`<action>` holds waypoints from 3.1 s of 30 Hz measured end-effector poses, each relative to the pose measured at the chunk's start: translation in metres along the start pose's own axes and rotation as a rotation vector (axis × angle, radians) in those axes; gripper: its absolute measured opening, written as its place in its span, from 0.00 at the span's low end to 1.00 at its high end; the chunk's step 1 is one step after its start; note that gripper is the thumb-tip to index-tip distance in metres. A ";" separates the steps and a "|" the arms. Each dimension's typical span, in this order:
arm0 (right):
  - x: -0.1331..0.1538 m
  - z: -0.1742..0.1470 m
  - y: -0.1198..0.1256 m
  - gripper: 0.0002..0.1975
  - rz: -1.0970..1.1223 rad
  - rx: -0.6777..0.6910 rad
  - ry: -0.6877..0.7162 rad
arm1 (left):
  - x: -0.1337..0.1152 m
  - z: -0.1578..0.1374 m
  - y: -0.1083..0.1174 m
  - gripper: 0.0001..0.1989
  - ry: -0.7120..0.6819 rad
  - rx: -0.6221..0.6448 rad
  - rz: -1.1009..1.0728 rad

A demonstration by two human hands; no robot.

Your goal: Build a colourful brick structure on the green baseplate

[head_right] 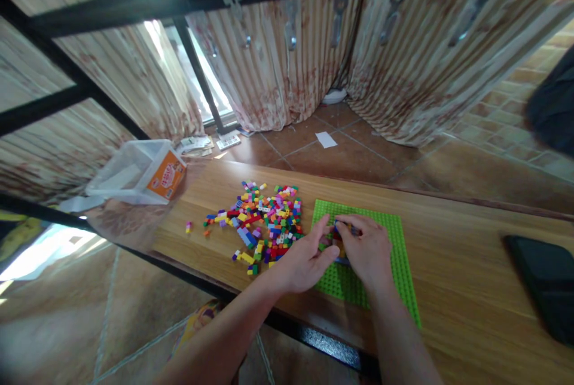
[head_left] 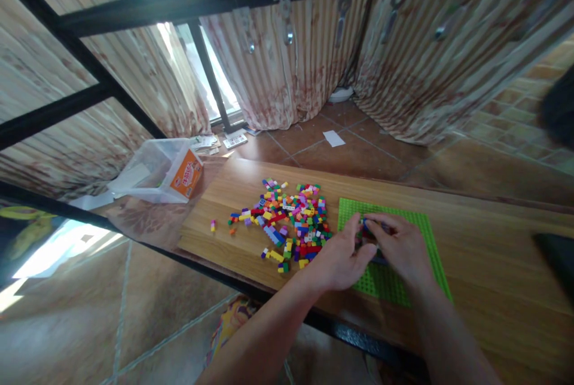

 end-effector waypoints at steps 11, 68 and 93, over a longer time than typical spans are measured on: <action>-0.006 0.001 0.010 0.15 0.126 -0.015 -0.135 | 0.001 -0.010 0.017 0.30 -0.062 0.094 0.044; 0.073 -0.029 -0.017 0.14 0.595 0.199 -0.036 | 0.020 -0.012 0.053 0.20 0.126 -0.320 -0.648; 0.064 -0.027 -0.019 0.14 0.760 0.257 -0.152 | 0.036 -0.012 0.048 0.15 0.246 -0.155 -0.787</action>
Point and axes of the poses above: each hand's wrist, its own z-axis towards the middle knuckle, its own y-axis out of the back of the hand, x = y × z, the point moved 9 cm from there along z, towards the middle knuckle, and after that the axes turned 6 degrees about x, right-handed, at the moved point
